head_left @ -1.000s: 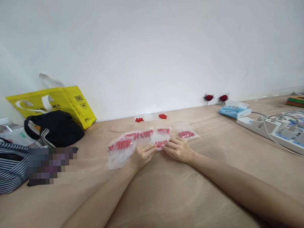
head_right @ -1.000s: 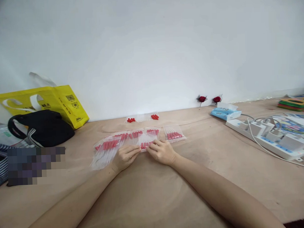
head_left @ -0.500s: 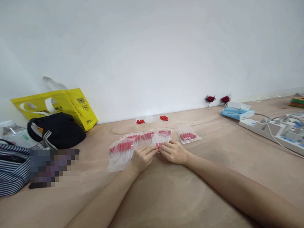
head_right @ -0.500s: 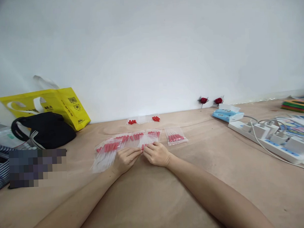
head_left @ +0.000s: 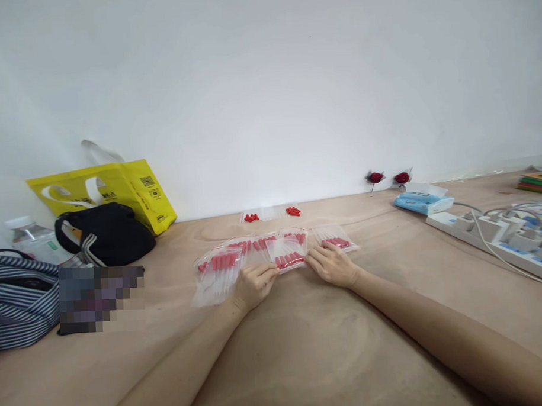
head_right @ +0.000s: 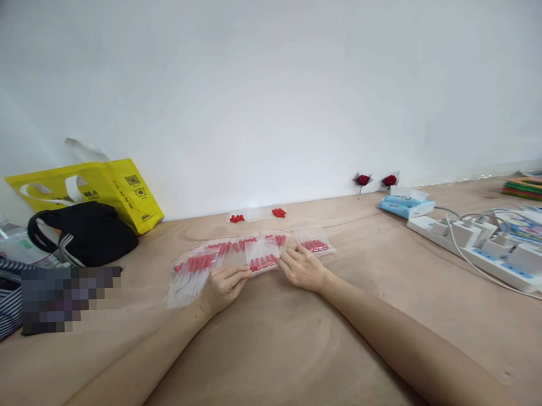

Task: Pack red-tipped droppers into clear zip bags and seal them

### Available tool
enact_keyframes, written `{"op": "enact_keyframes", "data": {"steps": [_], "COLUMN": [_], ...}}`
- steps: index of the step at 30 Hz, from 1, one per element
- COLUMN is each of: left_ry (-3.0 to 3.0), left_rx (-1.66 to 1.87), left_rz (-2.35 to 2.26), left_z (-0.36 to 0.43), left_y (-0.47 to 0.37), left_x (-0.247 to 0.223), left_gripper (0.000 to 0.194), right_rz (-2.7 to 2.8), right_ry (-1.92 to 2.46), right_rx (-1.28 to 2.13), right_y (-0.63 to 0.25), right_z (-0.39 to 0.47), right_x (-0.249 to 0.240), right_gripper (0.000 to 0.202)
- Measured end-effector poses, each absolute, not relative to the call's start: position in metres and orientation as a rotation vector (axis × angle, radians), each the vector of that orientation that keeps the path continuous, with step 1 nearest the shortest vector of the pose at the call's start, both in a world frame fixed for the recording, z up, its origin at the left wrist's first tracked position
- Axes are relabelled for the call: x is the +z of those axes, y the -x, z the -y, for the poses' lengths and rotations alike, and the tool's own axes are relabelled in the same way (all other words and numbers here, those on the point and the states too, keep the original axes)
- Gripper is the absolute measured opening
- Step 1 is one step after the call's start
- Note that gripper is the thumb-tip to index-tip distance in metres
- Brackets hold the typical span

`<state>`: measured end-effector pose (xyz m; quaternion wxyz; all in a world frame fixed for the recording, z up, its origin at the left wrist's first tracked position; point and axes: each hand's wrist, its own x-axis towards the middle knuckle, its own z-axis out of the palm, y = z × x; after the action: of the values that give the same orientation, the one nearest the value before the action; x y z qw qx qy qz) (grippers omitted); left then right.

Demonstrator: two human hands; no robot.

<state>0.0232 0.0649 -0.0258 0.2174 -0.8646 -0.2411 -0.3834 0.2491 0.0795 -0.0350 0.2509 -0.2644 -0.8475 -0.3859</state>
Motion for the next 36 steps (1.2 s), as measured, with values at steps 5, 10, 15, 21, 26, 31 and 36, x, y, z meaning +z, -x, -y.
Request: {"op": "enact_keyframes", "data": {"steps": [5, 10, 15, 21, 26, 31, 36], "left_ry": [2.430, 2.483, 2.576, 2.498, 2.436, 2.373, 2.510], "left_rx": [-1.058, -1.043, -1.028, -1.051, -0.698, -0.442, -0.360], "left_rz": [0.673, 0.742, 0.825, 1.162, 1.523, 1.739, 1.604], "left_z": [-0.065, -0.065, -0.064, -0.066, -0.087, -0.115, -0.110], "left_y": [-0.023, -0.023, -0.025, -0.036, -0.075, -0.117, -0.117], "left_x": [-0.026, -0.029, -0.029, -0.024, -0.023, -0.022, -0.021], "left_gripper": [0.014, 0.015, 0.014, 0.032, 0.024, 0.037, 0.030], "right_rz": [2.283, 2.245, 2.211, 1.977, 1.847, 1.918, 2.023], "right_ry": [0.806, 0.861, 0.794, 0.947, 1.222, 1.427, 1.448], "right_rx": [-1.018, -0.812, -0.746, -0.879, -0.875, -0.739, -0.641], "right_y": [-0.262, -0.257, -0.244, -0.267, -0.307, -0.321, -0.324], "right_z": [-0.078, -0.073, -0.071, -0.087, -0.102, -0.107, -0.100], "right_x": [-0.038, -0.040, -0.045, -0.041, -0.041, -0.044, -0.040], "right_gripper": [0.027, 0.021, 0.020, 0.020, 0.021, 0.022, 0.016]}}
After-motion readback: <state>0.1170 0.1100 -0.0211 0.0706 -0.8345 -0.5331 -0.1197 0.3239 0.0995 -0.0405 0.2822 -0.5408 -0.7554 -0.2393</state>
